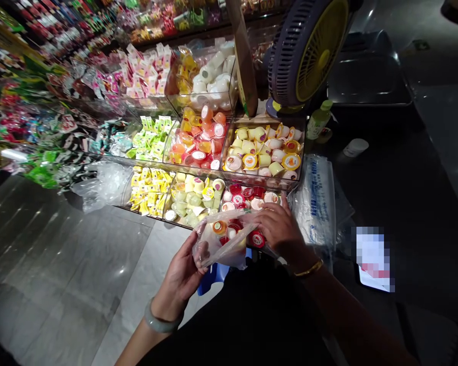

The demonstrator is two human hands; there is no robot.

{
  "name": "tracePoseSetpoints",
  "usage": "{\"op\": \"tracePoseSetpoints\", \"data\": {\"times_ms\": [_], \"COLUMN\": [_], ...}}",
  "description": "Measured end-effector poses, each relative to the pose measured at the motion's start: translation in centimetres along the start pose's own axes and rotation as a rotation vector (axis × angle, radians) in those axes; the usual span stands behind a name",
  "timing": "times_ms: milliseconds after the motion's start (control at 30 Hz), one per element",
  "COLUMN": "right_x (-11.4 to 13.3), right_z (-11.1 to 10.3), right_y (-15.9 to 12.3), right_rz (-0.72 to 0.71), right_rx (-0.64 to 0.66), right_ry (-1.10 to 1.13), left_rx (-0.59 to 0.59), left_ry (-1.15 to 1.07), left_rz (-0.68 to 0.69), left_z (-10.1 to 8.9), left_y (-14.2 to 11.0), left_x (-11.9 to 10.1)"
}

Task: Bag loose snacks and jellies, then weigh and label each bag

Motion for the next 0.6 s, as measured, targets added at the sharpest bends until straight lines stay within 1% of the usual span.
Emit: {"op": "tracePoseSetpoints", "data": {"times_ms": [100,233,433,500,600], "right_x": [-1.1,-1.3,-0.9,-1.0,-1.3], "right_z": [-0.2,0.0,0.3,0.2,-0.2], "right_y": [1.1,2.3,2.7,2.9,3.3], "right_rz": [0.013,0.008,0.025,0.032,0.021], "right_rx": [-0.101,-0.159,-0.168,-0.163,-0.160], "right_ry": [0.079,0.185,0.255,0.245,0.227], "left_rx": [-0.016,-0.051,-0.081,-0.088,-0.064], "left_ry": [-0.001,-0.033,-0.026,-0.029,-0.043], "left_rz": [-0.015,-0.016,0.014,0.026,0.060], "left_z": [0.3,0.2,-0.1,0.0,0.5], "left_y": [-0.2,-0.3,-0.4,-0.5,-0.7], "left_x": [0.1,0.1,0.3,0.2,-0.1]}}
Point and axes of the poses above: each hand's wrist, its own y-axis towards the middle knuckle, its own z-axis out of the palm, x = y × z, the point moved 3 cm from there along y, towards the middle knuckle, and after that the axes turned 6 degrees about x, right-handed, at the moved point
